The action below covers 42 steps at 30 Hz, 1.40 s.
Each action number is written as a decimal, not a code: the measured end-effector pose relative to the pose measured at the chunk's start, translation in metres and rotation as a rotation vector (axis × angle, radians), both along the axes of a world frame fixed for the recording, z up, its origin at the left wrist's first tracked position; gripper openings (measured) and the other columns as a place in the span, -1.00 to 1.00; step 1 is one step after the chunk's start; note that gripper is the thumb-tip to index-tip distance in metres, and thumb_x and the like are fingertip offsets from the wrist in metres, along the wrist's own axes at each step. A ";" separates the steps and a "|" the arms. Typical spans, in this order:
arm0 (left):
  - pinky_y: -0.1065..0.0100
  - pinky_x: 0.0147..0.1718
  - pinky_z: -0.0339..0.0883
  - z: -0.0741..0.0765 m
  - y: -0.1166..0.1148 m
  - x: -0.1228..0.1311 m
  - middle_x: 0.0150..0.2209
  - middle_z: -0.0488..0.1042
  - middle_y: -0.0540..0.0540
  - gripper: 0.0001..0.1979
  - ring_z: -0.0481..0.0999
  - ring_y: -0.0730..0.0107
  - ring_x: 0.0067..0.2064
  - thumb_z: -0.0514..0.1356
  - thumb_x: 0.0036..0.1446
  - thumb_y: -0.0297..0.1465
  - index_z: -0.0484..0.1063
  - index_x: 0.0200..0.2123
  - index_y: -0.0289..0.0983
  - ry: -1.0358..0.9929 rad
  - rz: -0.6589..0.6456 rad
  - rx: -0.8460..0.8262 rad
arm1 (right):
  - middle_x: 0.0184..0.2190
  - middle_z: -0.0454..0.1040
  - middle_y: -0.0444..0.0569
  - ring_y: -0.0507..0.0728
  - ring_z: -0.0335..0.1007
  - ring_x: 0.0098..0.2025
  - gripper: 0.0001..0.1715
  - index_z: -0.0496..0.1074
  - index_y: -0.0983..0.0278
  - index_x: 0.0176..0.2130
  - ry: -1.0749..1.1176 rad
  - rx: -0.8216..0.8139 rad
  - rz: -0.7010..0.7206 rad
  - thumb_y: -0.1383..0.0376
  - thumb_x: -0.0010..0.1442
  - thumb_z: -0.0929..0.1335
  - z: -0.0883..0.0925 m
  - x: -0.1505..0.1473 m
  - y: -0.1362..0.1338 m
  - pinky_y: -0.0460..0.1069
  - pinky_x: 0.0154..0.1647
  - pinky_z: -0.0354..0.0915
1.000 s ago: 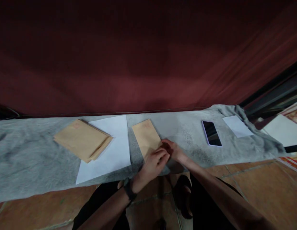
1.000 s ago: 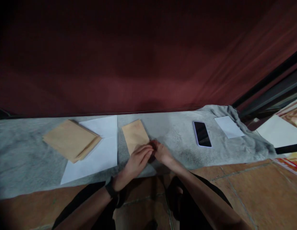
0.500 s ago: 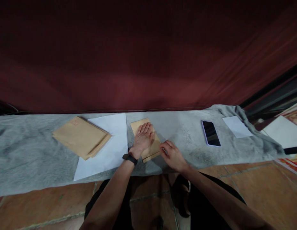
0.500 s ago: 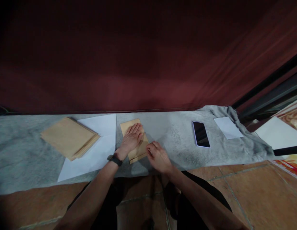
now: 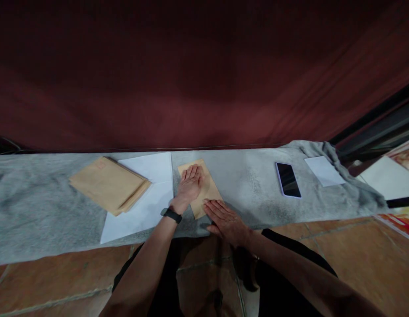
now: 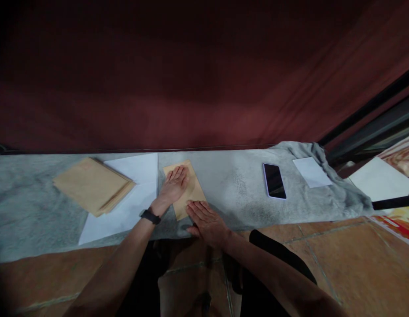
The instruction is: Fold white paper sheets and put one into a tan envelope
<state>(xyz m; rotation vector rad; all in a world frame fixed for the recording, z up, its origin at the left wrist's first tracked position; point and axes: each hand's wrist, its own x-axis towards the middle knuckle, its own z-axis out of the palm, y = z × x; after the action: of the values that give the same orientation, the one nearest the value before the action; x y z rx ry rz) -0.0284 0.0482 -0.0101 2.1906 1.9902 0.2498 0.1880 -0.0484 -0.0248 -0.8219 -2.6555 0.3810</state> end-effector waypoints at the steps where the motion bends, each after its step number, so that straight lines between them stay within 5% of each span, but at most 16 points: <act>1: -0.04 0.44 -0.05 0.001 -0.005 0.004 0.48 0.11 -0.24 -0.41 0.01 0.11 0.51 -0.19 0.47 -0.26 0.12 0.45 -0.32 -0.013 -0.015 -0.007 | 0.46 0.14 0.13 0.23 0.05 0.49 -0.25 0.11 0.29 0.46 0.004 0.000 -0.020 0.17 0.43 0.34 -0.002 -0.001 0.002 0.22 0.52 0.07; 10: -0.05 0.47 -0.14 -0.006 -0.079 0.040 0.49 0.07 -0.27 -0.36 -0.03 0.11 0.52 -0.12 0.47 -0.16 0.05 0.47 -0.38 -0.016 -0.196 0.122 | 0.40 0.26 0.18 0.26 0.11 0.47 -0.39 0.22 0.30 0.41 0.062 -0.039 -0.234 0.34 0.44 0.22 -0.011 -0.003 0.015 0.34 0.50 0.05; 22: -0.21 0.44 -0.15 -0.008 -0.087 0.019 0.49 0.03 -0.32 -0.34 -0.02 -0.08 0.52 0.08 0.38 -0.11 0.17 0.43 -0.27 -0.039 -0.049 0.152 | 0.47 0.12 0.14 0.31 0.04 0.49 -0.35 0.12 0.36 0.46 -0.076 0.028 -0.385 0.19 0.51 0.15 -0.009 -0.002 0.027 0.29 0.51 -0.05; 26: -0.17 0.41 0.01 -0.010 -0.088 0.013 0.53 -0.13 -0.41 -0.24 -0.10 -0.17 0.53 0.22 0.29 -0.16 0.12 0.44 -0.35 -0.358 0.102 0.135 | 0.47 0.13 0.15 0.32 0.04 0.49 -0.35 0.15 0.39 0.44 -0.132 0.080 -0.419 0.17 0.51 0.15 -0.010 0.002 0.031 0.26 0.49 -0.03; 29: 0.02 0.32 0.24 -0.005 -0.086 0.009 0.55 -0.23 -0.31 -0.25 0.01 -0.08 0.51 0.29 0.22 -0.22 0.16 0.41 -0.22 -0.745 0.249 0.073 | 0.46 0.14 0.17 0.33 0.03 0.48 -0.33 0.15 0.38 0.44 -0.122 0.101 -0.445 0.14 0.50 0.18 -0.010 0.002 0.032 0.26 0.48 -0.02; 32: 0.15 0.18 0.40 0.005 -0.080 0.003 0.48 0.06 -0.25 -0.25 0.31 0.01 0.38 0.37 0.10 -0.27 0.26 0.34 -0.13 -1.129 0.458 0.073 | 0.46 0.15 0.19 0.36 0.07 0.45 -0.32 0.14 0.37 0.44 -0.109 0.132 -0.441 0.15 0.47 0.22 -0.004 -0.002 0.032 0.29 0.44 0.01; 36: 0.23 -0.06 0.47 0.018 -0.071 -0.003 0.03 0.57 -0.14 -0.27 0.60 0.19 -0.01 0.41 -0.06 -0.33 0.34 0.23 -0.16 -1.503 0.642 -0.017 | 0.37 0.32 0.16 0.32 0.29 0.28 -0.40 0.22 0.30 0.41 -0.169 0.128 -0.350 0.32 0.44 0.23 0.008 -0.008 0.030 0.20 0.26 0.22; 39: 0.30 -0.17 0.43 0.024 -0.067 -0.001 -0.16 0.62 -0.06 -0.36 0.60 0.29 -0.18 0.42 -0.16 -0.36 0.44 0.07 -0.20 -1.603 0.653 -0.079 | 0.24 0.46 0.16 0.27 0.40 0.10 -0.40 0.28 0.30 0.37 -0.212 0.095 -0.281 0.40 0.38 0.26 0.013 -0.011 0.025 0.13 0.11 0.30; 42: 0.32 -0.23 0.40 0.027 -0.064 0.005 -0.21 0.63 -0.06 -0.55 0.58 0.31 -0.23 0.42 -0.19 -0.34 0.53 -0.14 -0.25 -1.649 0.590 -0.110 | 0.26 0.42 0.23 0.31 0.39 0.13 -0.32 0.24 0.42 0.39 -0.175 0.083 -0.232 0.32 0.34 0.31 0.015 -0.015 0.016 0.15 0.16 0.29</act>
<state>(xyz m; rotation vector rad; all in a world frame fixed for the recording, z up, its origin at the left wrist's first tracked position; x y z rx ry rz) -0.0235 -0.0162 0.0167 0.5495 1.3223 1.3601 0.1734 -0.0322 -0.0100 -1.1694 -2.6698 0.1451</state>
